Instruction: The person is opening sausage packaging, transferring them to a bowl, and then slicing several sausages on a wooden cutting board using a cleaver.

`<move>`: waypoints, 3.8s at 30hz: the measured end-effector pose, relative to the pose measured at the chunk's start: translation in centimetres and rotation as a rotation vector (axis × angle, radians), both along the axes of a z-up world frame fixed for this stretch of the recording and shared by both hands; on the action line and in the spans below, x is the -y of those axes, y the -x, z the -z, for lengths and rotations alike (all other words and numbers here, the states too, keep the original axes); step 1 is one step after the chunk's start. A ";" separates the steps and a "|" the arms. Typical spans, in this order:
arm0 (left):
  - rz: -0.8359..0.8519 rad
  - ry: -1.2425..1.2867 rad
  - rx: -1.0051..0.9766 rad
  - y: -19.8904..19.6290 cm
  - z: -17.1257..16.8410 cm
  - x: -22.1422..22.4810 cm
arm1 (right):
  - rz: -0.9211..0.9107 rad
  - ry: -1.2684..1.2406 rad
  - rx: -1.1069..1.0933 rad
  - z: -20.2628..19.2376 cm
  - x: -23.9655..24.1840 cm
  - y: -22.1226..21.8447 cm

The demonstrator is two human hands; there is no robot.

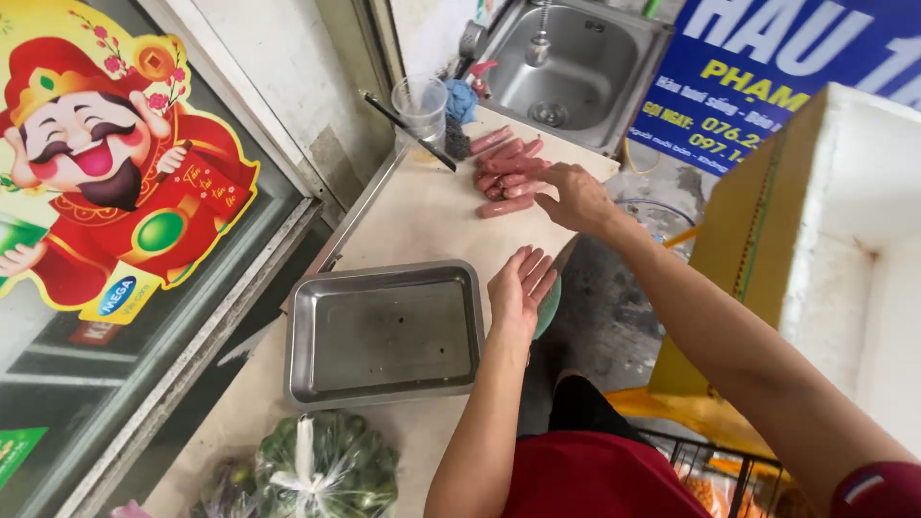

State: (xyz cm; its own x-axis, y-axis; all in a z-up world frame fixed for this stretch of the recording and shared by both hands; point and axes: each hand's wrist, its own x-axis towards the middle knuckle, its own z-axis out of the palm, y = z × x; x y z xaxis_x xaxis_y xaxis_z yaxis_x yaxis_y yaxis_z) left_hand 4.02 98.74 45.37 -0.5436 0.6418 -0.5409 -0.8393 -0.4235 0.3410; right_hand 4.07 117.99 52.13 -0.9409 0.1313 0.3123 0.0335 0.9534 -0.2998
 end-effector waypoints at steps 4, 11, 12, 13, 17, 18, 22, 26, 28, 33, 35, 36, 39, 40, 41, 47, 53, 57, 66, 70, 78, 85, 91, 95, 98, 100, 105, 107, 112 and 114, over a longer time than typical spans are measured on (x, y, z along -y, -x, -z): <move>-0.077 0.121 -0.021 2.6 2.0 -4.5 | -0.225 -0.083 0.083 -0.2 -4.0 6.8; -0.290 0.572 -0.030 5.6 2.8 -10.9 | -0.593 0.182 0.558 -3.8 -10.1 14.1; -0.291 0.712 -0.097 6.0 1.6 -11.4 | -0.467 0.150 0.650 -4.8 -10.9 15.1; -0.320 0.729 -0.071 6.9 2.5 -12.2 | -0.506 0.153 0.666 -2.7 -13.1 17.8; -0.421 0.982 -0.118 7.1 1.6 -13.5 | -0.782 0.090 0.492 3.8 -16.9 23.2; -0.365 1.100 -0.104 7.4 0.0 -13.5 | -0.805 0.059 0.562 4.3 -16.9 24.2; -0.359 1.237 -0.033 6.6 -0.9 -14.5 | -0.972 0.180 0.444 5.3 -16.6 25.3; -0.402 1.473 -0.169 6.5 -0.5 -15.2 | -0.826 0.128 0.774 3.2 -16.6 26.0; -0.387 1.557 -0.166 6.0 0.2 -15.4 | -0.822 0.186 0.827 3.1 -17.0 26.2; -0.812 0.557 0.134 2.0 0.8 -18.3 | -0.746 0.792 1.089 3.6 -17.1 25.4; -0.868 0.467 0.107 2.8 0.5 -20.5 | -0.700 0.755 1.111 2.2 -16.0 24.3; -0.917 0.371 0.076 3.2 0.2 -21.6 | -0.649 0.716 1.127 1.5 -15.5 23.8; -1.034 0.464 0.186 6.9 -1.6 -23.1 | -0.603 0.620 1.181 1.6 -15.2 23.5; -1.042 0.465 0.188 7.6 -1.2 -23.2 | -0.611 0.616 1.184 1.5 -14.9 23.4; -1.033 0.563 0.200 8.3 -0.7 -23.3 | -0.602 0.711 1.232 1.5 -14.7 23.3; -0.975 0.663 0.135 10.4 -2.5 -20.7 | -0.542 1.004 1.289 3.3 -14.6 22.2; -0.959 0.642 -0.091 11.0 -2.2 -20.2 | -0.604 1.238 1.177 3.7 -14.9 20.3; -1.011 0.722 -0.343 11.8 -7.3 -17.5 | -0.727 1.237 0.945 -1.2 -12.6 20.0; -1.070 0.743 -0.432 6.6 -14.2 -6.3 | -0.799 1.273 1.026 -6.5 -0.2 16.9; -1.161 0.846 -0.294 1.2 -14.0 1.0 | -0.817 1.153 1.146 -7.1 8.6 12.8; -1.554 0.665 -0.312 -15.6 -12.6 22.9 | -1.078 0.848 1.358 -8.2 35.4 -0.6; -1.825 0.761 -0.104 -30.9 -13.5 41.2 | -1.326 0.688 1.589 -7.0 59.1 -14.1; -1.991 0.797 -0.022 -36.7 -11.9 55.7 | -1.419 0.651 1.748 -6.6 76.3 -20.5; -2.067 0.854 -0.036 -38.0 -9.7 66.5 | -1.481 0.525 1.700 -4.2 88.2 -21.8; -2.085 0.877 -0.051 -38.4 -8.3 75.6 | -1.519 0.512 1.719 -2.9 97.5 -22.2; -2.104 0.863 -0.060 -37.9 -7.2 81.8 | -1.551 0.516 1.777 -2.2 103.8 -21.8; -2.193 1.052 0.026 -38.2 -5.5 95.8 | -1.482 0.464 1.815 -1.4 118.7 -23.1; -2.227 0.998 0.044 -39.7 -7.3 100.6 | -1.543 0.408 1.760 -1.3 125.0 -24.4; -2.357 0.856 -0.088 -40.7 -5.8 115.2 | -1.666 0.323 1.618 -1.4 140.1 -26.4; -2.381 0.870 0.031 -41.5 -5.4 121.9 | -1.700 0.274 1.683 -0.9 147.1 -27.2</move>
State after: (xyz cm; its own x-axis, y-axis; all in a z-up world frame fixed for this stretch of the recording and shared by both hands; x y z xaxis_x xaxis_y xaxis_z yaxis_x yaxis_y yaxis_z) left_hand 45.52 -23.11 50.81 0.3122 -0.9170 -0.2482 0.5306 -0.0484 0.8462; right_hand 31.23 -29.07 53.07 0.4434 -0.8060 -0.3922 -0.1604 0.3592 -0.9194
